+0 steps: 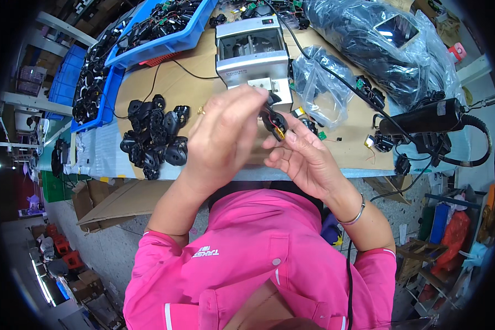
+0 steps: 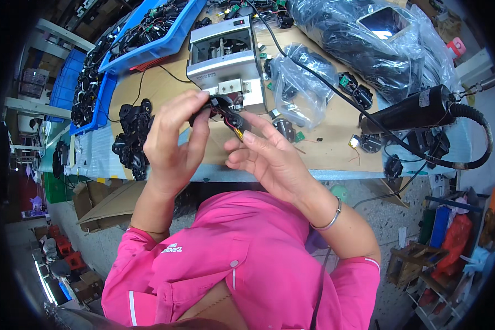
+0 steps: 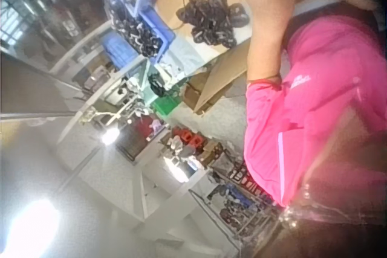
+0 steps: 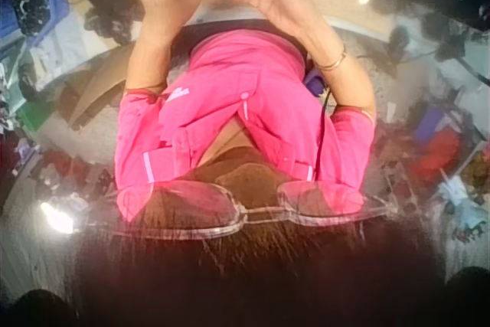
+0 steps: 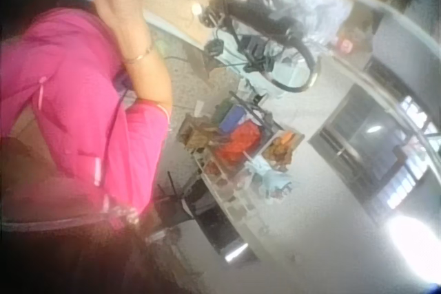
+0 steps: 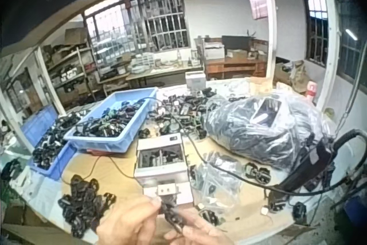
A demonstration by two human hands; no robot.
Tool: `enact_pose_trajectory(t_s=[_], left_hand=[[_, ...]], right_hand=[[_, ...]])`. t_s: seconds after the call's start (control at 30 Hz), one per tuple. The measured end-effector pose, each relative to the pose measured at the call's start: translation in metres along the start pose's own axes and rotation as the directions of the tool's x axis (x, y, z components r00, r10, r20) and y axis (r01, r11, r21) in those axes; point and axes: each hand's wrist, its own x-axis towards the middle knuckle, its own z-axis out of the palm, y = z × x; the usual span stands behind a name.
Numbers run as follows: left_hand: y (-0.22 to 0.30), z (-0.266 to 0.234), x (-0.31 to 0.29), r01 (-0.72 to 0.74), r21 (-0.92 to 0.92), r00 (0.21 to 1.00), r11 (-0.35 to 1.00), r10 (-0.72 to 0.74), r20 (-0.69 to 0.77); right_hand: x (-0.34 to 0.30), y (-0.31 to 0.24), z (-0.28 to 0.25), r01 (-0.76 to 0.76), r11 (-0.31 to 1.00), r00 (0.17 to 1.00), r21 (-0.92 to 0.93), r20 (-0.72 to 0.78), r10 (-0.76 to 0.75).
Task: Assemble electronic components into plastic housings and secure them with an electric screwdriver.
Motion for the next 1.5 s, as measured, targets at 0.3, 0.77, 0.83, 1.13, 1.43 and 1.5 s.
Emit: enact_pose_trajectory(t_s=[0.3,0.77,0.83,1.13,1.43,1.5], left_hand=[[0.009,0.005,-0.018,-0.012,-0.007,0.998,1.000,0.012,0.054],[0.019,0.025,-0.078,0.798,-0.425,0.601,0.426,-0.612,0.515],[0.020,0.027,-0.079,0.823,-0.515,0.538,0.240,-0.619,0.572],[0.002,0.041,-0.088,0.839,-0.505,0.325,-0.202,-0.558,0.763],[-0.003,0.051,-0.101,0.733,-0.676,0.472,-0.075,-0.659,0.585],[-0.003,0.054,-0.106,0.717,-0.697,0.513,-0.007,-0.671,0.535]], right_hand=[[-0.034,-0.007,0.014,0.261,0.808,0.926,-0.528,-0.099,-0.364],[-0.045,-0.032,0.019,0.117,0.476,0.904,-0.871,-0.105,-0.414],[-0.025,-0.039,0.018,0.160,0.313,0.887,-0.936,-0.003,-0.462],[0.042,-0.022,-0.020,0.104,-0.216,0.905,-0.971,0.182,-0.383],[-0.007,-0.001,-0.011,0.123,-0.087,0.961,-0.989,0.140,-0.239],[-0.011,0.003,-0.019,0.057,-0.020,0.971,-0.998,0.060,-0.232]])
